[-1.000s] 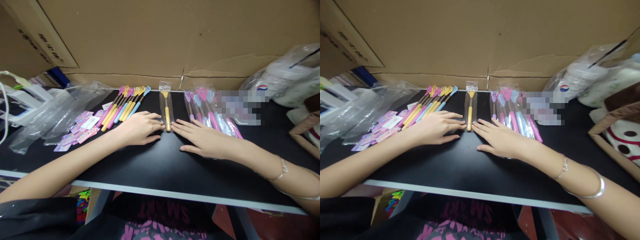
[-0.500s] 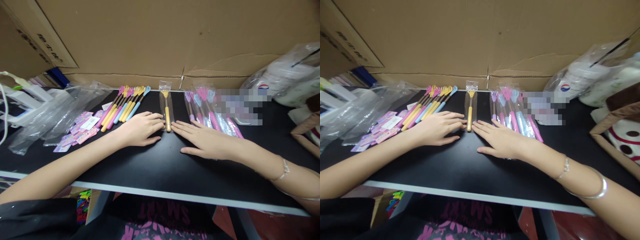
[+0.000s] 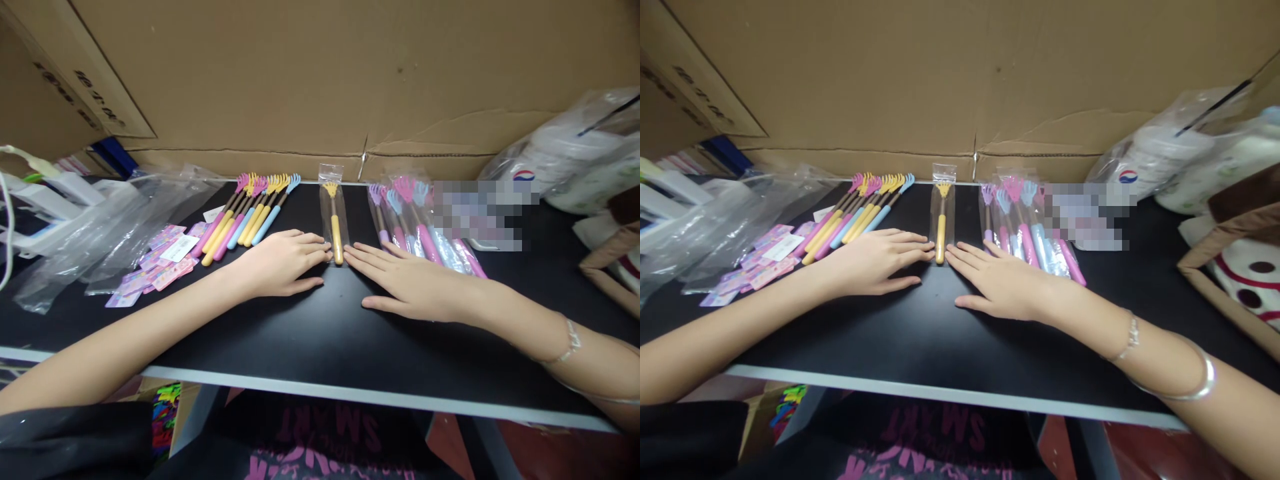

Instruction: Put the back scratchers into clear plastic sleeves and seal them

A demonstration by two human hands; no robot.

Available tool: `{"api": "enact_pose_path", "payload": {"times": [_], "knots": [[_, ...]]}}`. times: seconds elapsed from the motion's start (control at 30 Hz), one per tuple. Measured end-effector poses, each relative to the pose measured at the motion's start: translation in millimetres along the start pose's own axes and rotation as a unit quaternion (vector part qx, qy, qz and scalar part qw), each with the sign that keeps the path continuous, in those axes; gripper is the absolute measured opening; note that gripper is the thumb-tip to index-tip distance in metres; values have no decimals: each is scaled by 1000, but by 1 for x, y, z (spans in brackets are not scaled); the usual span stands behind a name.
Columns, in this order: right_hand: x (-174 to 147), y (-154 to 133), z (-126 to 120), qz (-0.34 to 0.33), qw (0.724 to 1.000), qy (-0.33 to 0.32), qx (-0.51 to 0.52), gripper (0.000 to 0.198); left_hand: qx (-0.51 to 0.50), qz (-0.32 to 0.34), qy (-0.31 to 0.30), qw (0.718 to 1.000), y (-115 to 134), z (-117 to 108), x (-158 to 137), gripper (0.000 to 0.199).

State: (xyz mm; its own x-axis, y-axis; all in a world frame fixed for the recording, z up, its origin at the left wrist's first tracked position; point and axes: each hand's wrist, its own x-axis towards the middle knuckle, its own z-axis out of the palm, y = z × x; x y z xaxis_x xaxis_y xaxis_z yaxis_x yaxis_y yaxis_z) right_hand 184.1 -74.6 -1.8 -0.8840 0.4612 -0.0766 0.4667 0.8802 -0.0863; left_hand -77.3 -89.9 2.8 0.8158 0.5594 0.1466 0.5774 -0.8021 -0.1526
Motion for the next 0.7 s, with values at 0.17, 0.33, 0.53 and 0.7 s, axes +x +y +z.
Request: {"api": "enact_pose_path", "payload": {"times": [0.17, 0.33, 0.53, 0.7], "knots": [[-1, -1, 0, -6, 1000, 8, -12, 73, 1, 7, 6, 1000, -1, 1, 0, 41], [-1, -2, 1, -5, 1000, 7, -18, 74, 0, 7, 10, 1000, -2, 1, 1, 40], [-2, -1, 3, -9, 1000, 24, 0, 74, 0, 8, 20, 1000, -2, 2, 2, 37], [-2, -1, 3, -10, 1000, 23, 0, 74, 2, 6, 21, 1000, -1, 3, 2, 35]]}}
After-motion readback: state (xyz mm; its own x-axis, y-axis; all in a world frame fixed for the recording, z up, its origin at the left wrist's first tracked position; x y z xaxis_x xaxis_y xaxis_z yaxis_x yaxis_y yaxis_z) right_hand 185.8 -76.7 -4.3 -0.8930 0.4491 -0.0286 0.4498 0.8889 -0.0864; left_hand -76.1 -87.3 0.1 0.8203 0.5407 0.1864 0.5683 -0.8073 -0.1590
